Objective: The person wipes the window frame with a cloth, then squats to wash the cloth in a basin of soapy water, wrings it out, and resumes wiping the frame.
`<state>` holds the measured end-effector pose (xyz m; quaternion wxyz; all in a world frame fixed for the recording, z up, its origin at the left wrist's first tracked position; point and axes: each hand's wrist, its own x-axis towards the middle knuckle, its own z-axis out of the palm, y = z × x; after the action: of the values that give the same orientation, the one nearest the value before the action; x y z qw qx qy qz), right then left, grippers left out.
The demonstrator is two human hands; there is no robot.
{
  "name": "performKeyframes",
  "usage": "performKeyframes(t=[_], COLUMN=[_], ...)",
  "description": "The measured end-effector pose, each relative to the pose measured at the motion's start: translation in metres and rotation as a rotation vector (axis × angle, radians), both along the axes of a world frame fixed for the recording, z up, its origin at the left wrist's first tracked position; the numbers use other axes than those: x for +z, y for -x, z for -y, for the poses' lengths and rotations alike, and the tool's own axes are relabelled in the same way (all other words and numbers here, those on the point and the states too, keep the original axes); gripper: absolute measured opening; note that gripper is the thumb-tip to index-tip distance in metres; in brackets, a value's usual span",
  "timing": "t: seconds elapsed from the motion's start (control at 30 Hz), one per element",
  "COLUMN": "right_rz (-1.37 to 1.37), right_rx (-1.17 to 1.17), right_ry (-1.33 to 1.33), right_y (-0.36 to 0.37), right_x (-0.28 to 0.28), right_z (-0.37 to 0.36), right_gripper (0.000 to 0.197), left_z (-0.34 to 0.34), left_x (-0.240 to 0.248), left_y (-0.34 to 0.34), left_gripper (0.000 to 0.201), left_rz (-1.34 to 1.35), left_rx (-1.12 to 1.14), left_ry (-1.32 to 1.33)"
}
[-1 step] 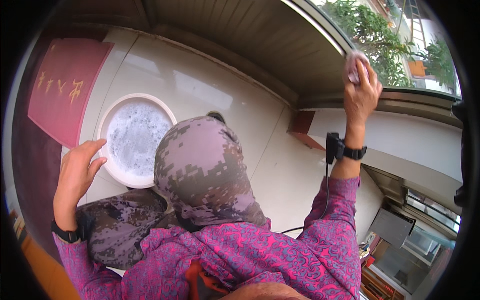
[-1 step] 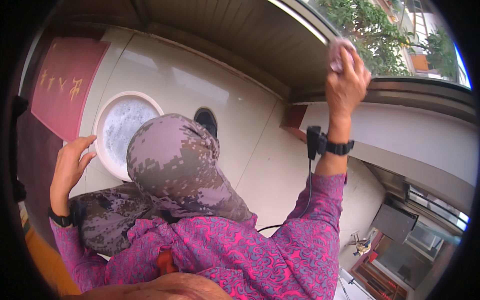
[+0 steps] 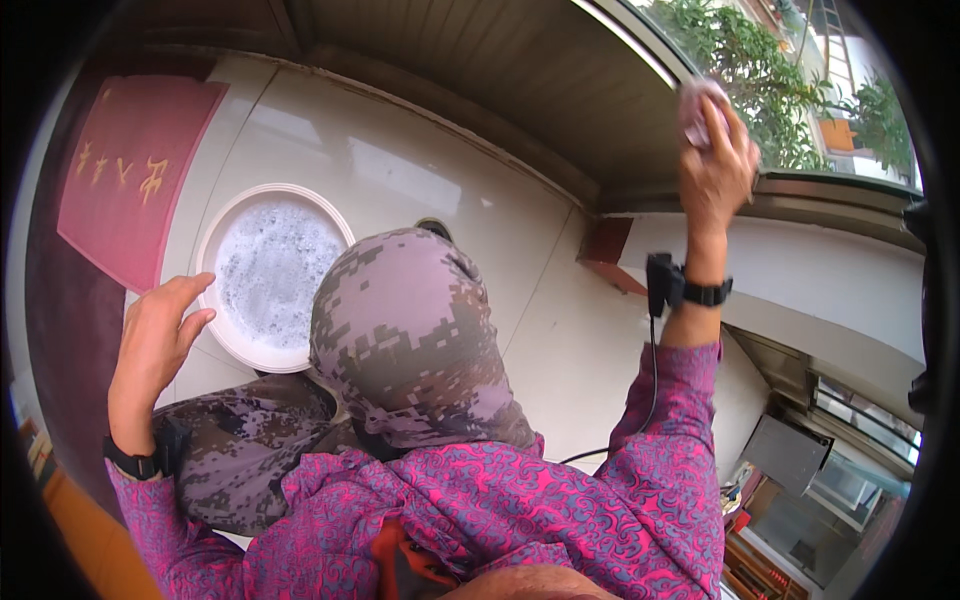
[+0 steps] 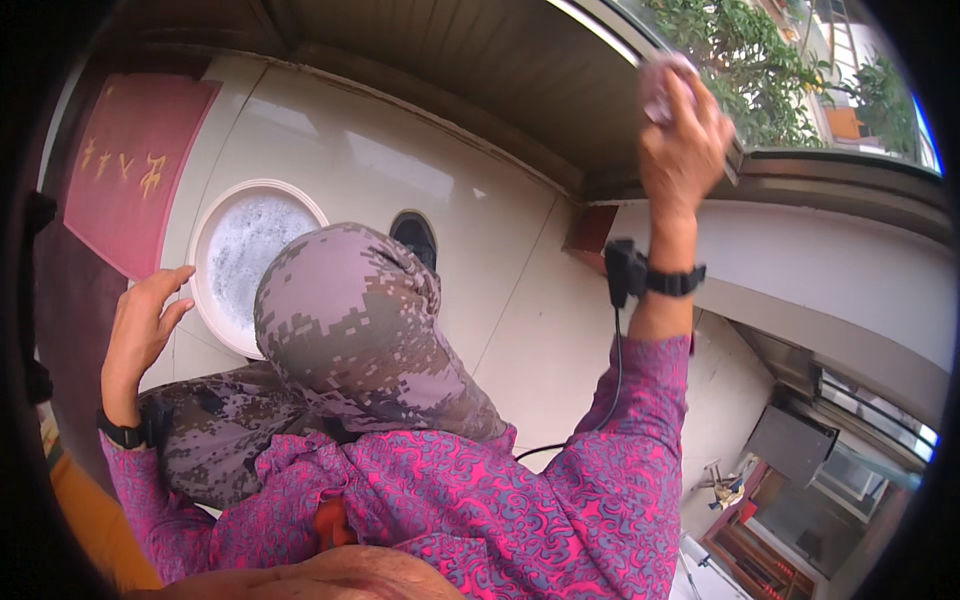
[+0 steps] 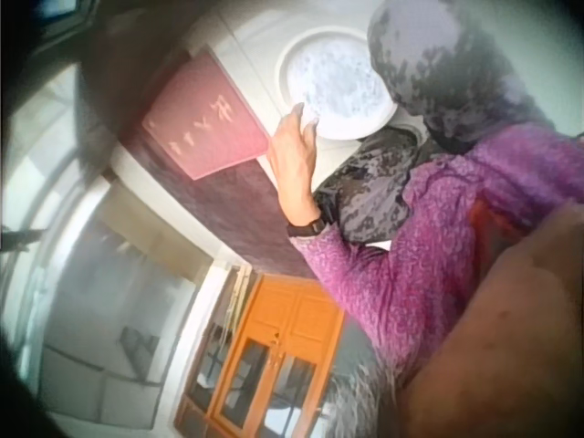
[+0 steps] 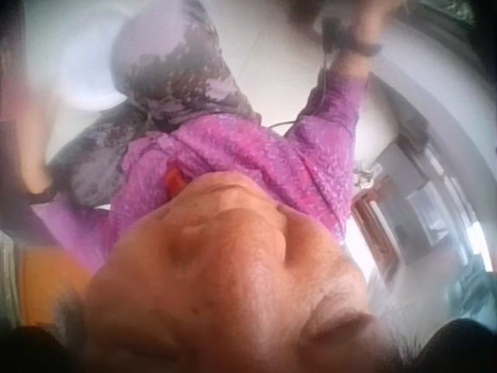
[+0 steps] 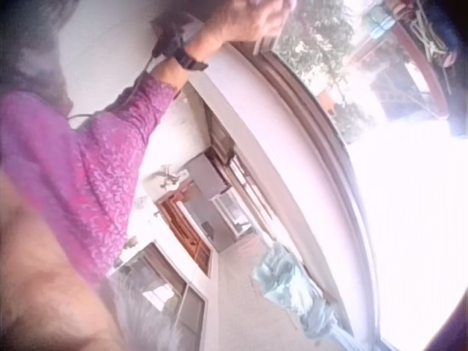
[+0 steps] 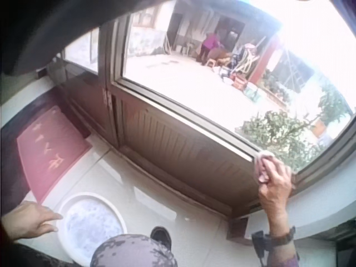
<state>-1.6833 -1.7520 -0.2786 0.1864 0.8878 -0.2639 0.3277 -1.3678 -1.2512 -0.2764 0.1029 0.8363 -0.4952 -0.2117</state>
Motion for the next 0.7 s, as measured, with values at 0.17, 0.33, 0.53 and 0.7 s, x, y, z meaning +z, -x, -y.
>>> performKeyframes(t=[0.17, 0.33, 0.53, 0.7], right_rz=[-0.011, 0.037, 0.069, -0.114], right_rx=[0.022, -0.05, -0.391, -0.093], right_ry=[0.039, 0.025, -0.101, 0.005], right_y=[-0.052, 0.021, 0.091, 0.066], right_x=[-0.007, -0.006, -0.003, -0.011], right_z=[-0.006, 0.014, 0.018, 0.013], right_gripper=[0.044, 0.045, 0.039, 0.045], left_z=[0.007, -0.003, -0.019, -0.018], left_x=[-0.005, -0.006, -0.01, -0.011], left_y=[-0.003, -0.004, -0.005, -0.006], left_gripper=[0.036, 0.038, 0.038, 0.039], left_rz=[0.005, 0.007, -0.047, -0.077], left_rx=[-0.003, 0.047, 0.09, 0.1], left_ry=[-0.023, -0.022, -0.044, -0.06])
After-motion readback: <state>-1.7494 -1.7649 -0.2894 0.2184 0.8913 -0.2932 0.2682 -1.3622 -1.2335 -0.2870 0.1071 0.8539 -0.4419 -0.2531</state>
